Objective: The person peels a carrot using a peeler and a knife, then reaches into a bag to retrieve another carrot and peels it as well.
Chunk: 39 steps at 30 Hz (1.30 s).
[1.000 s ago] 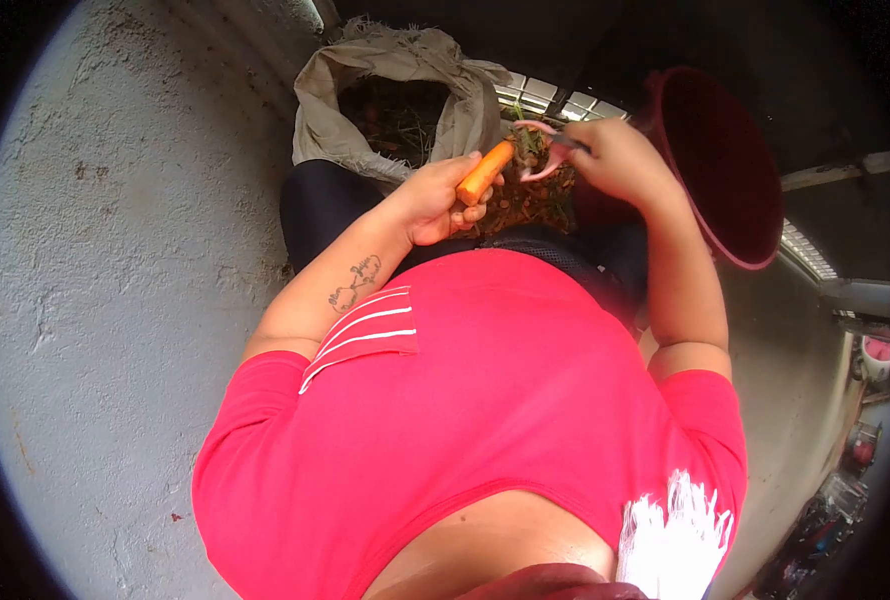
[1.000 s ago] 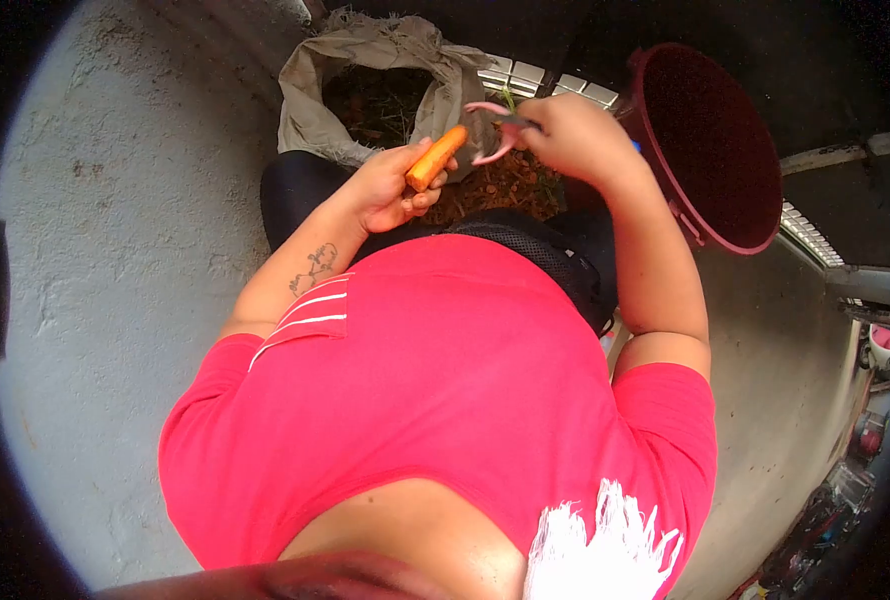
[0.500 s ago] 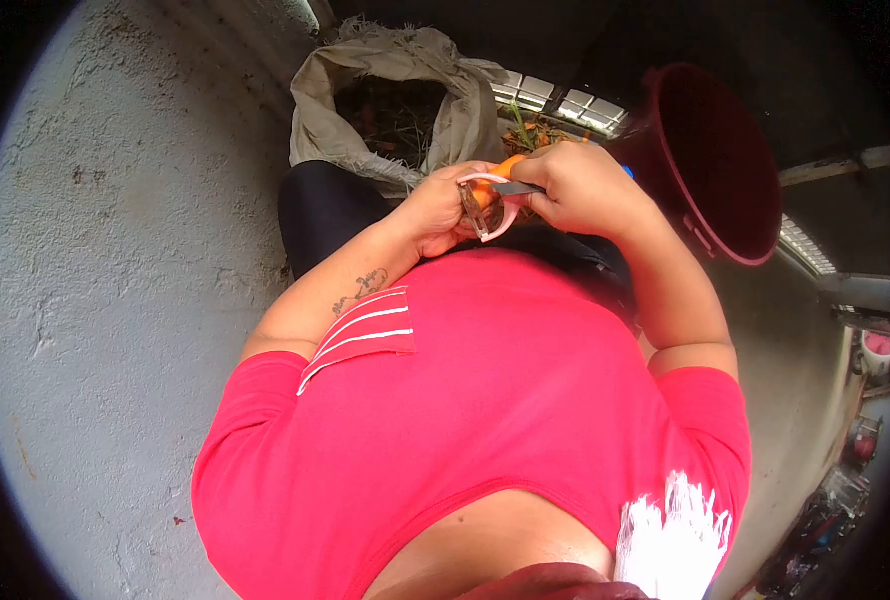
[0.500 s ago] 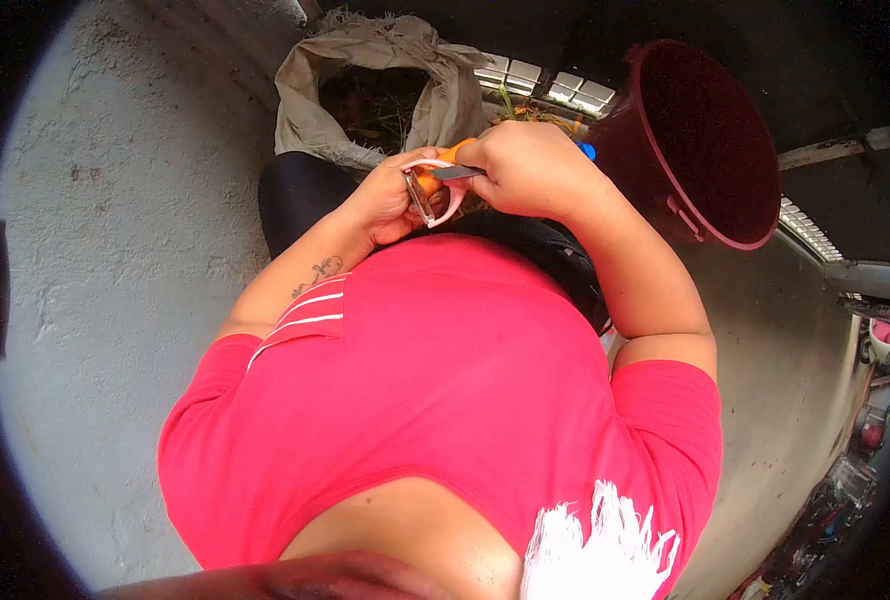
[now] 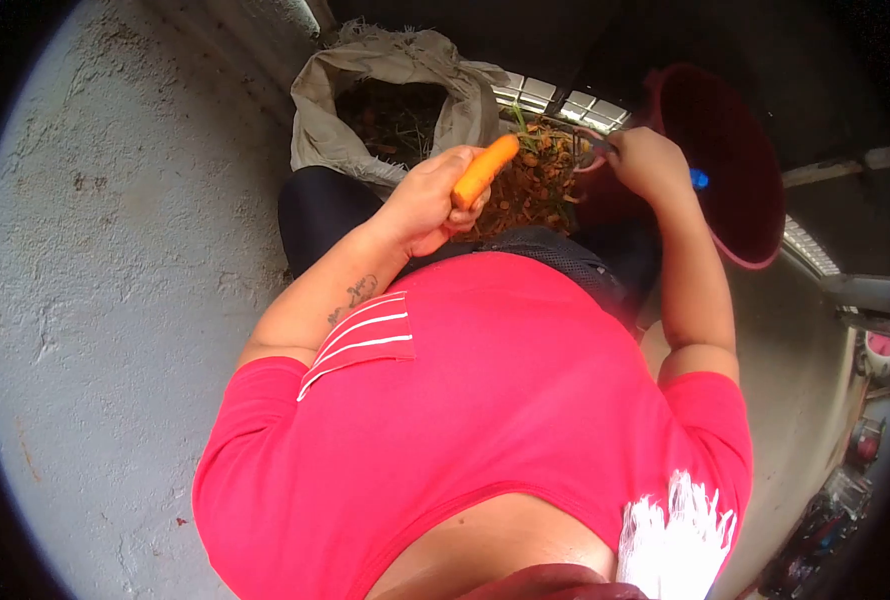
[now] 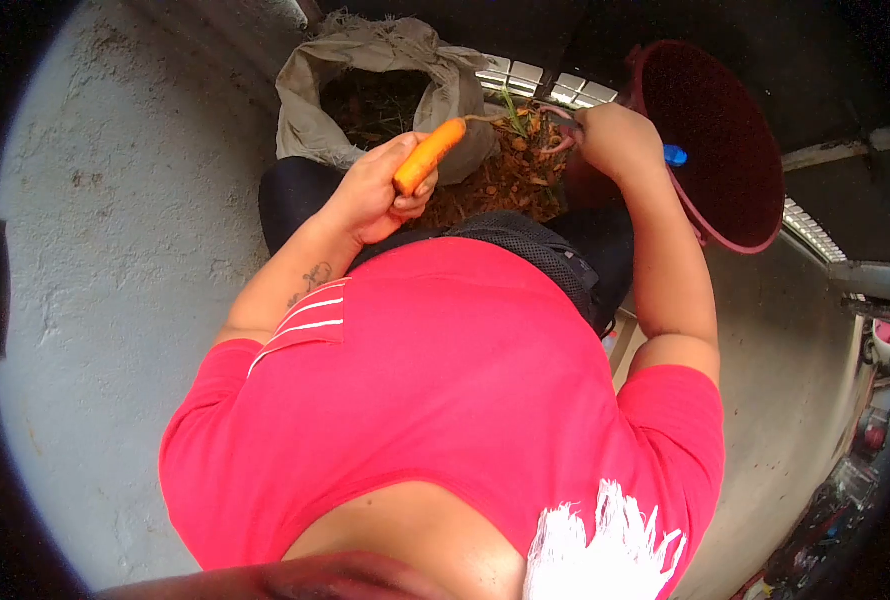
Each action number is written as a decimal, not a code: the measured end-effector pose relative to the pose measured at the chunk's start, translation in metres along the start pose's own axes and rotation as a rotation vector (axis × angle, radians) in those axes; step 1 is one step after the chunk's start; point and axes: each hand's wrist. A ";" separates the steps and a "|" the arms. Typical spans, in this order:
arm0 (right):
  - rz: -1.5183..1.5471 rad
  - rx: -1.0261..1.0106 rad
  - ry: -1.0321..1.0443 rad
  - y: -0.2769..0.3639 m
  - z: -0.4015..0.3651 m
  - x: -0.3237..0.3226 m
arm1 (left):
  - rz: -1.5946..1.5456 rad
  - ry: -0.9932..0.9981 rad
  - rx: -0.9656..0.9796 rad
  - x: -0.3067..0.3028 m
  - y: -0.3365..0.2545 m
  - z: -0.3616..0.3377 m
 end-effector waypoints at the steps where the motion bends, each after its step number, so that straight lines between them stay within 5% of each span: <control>1: 0.047 0.020 -0.009 0.001 -0.006 -0.004 | -0.020 -0.032 -0.029 -0.002 -0.001 0.002; 5: 0.399 -0.336 -0.059 0.033 -0.026 -0.024 | -0.176 0.077 -0.111 -0.011 0.005 0.009; 8: 0.354 -0.504 -0.046 0.061 -0.033 -0.030 | -0.206 0.042 -0.181 -0.012 0.014 0.016; 20: 0.249 -0.601 -0.017 0.078 -0.025 -0.020 | -0.142 -0.025 -0.176 -0.001 0.018 0.003; 26: -0.035 -0.109 0.040 0.002 0.008 0.012 | -0.107 0.117 -0.168 -0.009 0.004 -0.007; 29: 0.106 -0.103 -0.014 0.008 -0.004 0.001 | -0.149 0.106 -0.127 -0.013 0.001 -0.005; 33: 0.360 -0.333 -0.008 0.033 -0.018 -0.010 | -0.064 -0.029 -0.143 -0.014 0.010 0.005; 39: 0.269 -0.555 0.050 0.081 -0.030 -0.023 | -0.137 -0.107 -0.134 -0.017 0.028 0.016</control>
Point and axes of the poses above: each hand's wrist, its own z-axis towards the middle knuckle, its own x-axis out of the palm, y = z × x, and after that the axes turned 14 degrees about y, right-handed
